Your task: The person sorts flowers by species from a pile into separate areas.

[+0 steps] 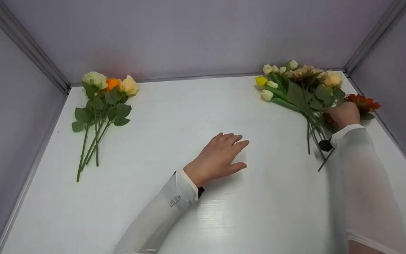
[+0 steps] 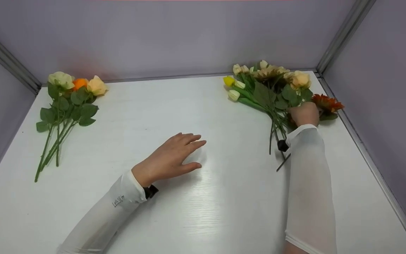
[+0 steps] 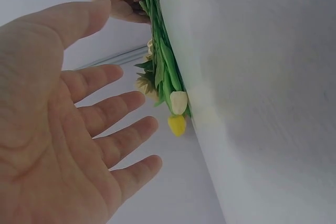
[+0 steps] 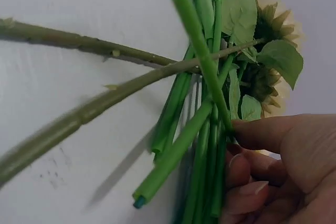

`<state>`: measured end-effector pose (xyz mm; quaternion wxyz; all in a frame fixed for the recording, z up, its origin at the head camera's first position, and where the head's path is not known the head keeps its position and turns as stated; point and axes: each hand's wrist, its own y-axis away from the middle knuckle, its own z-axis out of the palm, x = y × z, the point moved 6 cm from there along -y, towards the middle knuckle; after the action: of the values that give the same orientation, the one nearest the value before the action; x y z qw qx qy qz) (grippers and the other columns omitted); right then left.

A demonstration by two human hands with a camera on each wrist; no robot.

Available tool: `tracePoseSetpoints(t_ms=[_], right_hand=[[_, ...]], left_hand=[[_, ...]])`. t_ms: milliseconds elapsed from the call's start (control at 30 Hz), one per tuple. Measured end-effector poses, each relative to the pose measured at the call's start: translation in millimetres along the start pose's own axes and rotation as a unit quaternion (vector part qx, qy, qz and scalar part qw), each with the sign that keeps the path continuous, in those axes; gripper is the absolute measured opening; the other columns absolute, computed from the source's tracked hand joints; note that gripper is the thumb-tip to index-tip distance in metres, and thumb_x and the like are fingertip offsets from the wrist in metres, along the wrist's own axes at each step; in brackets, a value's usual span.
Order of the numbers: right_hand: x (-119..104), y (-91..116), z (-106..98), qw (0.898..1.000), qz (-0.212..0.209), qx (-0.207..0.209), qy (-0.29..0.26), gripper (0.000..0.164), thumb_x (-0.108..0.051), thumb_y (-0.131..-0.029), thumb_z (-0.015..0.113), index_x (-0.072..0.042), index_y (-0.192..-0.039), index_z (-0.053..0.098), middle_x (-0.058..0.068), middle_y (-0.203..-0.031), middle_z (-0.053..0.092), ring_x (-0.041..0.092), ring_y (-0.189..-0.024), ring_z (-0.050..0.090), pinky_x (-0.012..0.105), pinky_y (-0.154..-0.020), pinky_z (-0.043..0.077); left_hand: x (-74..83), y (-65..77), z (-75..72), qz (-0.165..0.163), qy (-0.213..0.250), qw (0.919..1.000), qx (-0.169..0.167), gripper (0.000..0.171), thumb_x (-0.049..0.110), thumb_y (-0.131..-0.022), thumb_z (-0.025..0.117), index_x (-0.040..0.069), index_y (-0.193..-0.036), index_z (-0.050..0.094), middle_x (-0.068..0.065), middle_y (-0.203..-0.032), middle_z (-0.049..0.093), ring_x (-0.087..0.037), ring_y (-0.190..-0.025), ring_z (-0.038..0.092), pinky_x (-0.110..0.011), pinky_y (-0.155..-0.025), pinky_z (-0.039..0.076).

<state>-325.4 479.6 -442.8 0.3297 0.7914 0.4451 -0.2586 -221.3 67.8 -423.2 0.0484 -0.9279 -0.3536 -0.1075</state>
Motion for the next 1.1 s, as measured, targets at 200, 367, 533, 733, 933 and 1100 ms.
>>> tracePoseSetpoints(t_ms=[200, 367, 533, 733, 933, 1100], right_hand=[[12.7, -4.5, -2.7, 0.98, 0.093, -0.008, -0.177, 0.02, -0.031, -0.094, 0.076, -0.016, -0.08, 0.072, -0.003, -0.067, 0.066, 0.011, -0.061, 0.059, 0.026, -0.061, 0.054], [11.0, 0.8, -8.8, 0.938, 0.14, -0.005, -0.316, 0.008, -0.023, -0.093, 0.078, -0.016, -0.089, 0.077, -0.001, -0.076, 0.071, 0.012, -0.064, 0.062, 0.027, -0.063, 0.056], [6.9, 11.3, -16.6, 0.903, 0.134, -0.014, -0.407, 0.006, -0.017, -0.092, 0.079, -0.012, -0.093, 0.077, 0.001, -0.082, 0.07, 0.015, -0.069, 0.063, 0.028, -0.067, 0.057], [-3.4, 23.5, -17.2, 0.879, 0.072, -0.003, -0.472, 0.027, -0.012, -0.084, 0.086, -0.007, -0.109, 0.075, 0.005, -0.092, 0.072, 0.017, -0.077, 0.068, 0.028, -0.072, 0.059], [-26.6, 42.4, 7.8, 0.867, 0.02, -0.063, -0.494, 0.034, -0.014, -0.086, 0.085, -0.003, -0.117, 0.074, 0.008, -0.098, 0.072, 0.019, -0.085, 0.069, 0.028, -0.077, 0.06], [-57.0, 62.0, 56.0, 0.884, -0.021, -0.128, -0.449, 0.037, -0.018, -0.089, 0.082, -0.002, -0.121, 0.071, 0.009, -0.101, 0.072, 0.019, -0.088, 0.069, 0.03, -0.082, 0.06]], left_hand=[[-0.4, -1.5, -0.3, 0.002, 0.0, 1.0, 0.005, 0.064, 0.047, -0.101, 0.063, 0.018, -0.156, 0.045, -0.007, -0.156, 0.045, -0.027, -0.145, 0.039, -0.048, -0.122, 0.024], [-1.5, -2.0, 0.3, 0.0, 0.005, 1.0, 0.004, 0.064, 0.046, -0.101, 0.063, 0.018, -0.156, 0.045, -0.007, -0.156, 0.045, -0.026, -0.145, 0.039, -0.048, -0.122, 0.024], [-3.7, -1.5, -0.1, -0.001, 0.021, 0.9998, 0.005, 0.063, 0.045, -0.102, 0.062, 0.018, -0.156, 0.044, -0.007, -0.157, 0.044, -0.025, -0.145, 0.038, -0.046, -0.122, 0.023], [-7.0, -0.3, -6.6, -0.014, 0.06, 0.9975, 0.035, 0.054, 0.041, -0.104, 0.061, 0.015, -0.151, 0.052, -0.004, -0.151, 0.051, -0.021, -0.14, 0.046, -0.039, -0.117, 0.033], [-13.9, 3.0, -16.4, -0.068, 0.209, 0.9729, 0.073, 0.036, 0.032, -0.105, 0.06, 0.017, -0.137, 0.066, 0.005, -0.137, 0.063, -0.012, -0.126, 0.058, -0.031, -0.105, 0.046], [-23.0, 2.1, -15.1, -0.115, 0.337, 0.9314, 0.074, 0.029, 0.029, -0.104, 0.063, 0.018, -0.129, 0.072, 0.011, -0.123, 0.069, -0.006, -0.107, 0.064, -0.027, -0.092, 0.051]])
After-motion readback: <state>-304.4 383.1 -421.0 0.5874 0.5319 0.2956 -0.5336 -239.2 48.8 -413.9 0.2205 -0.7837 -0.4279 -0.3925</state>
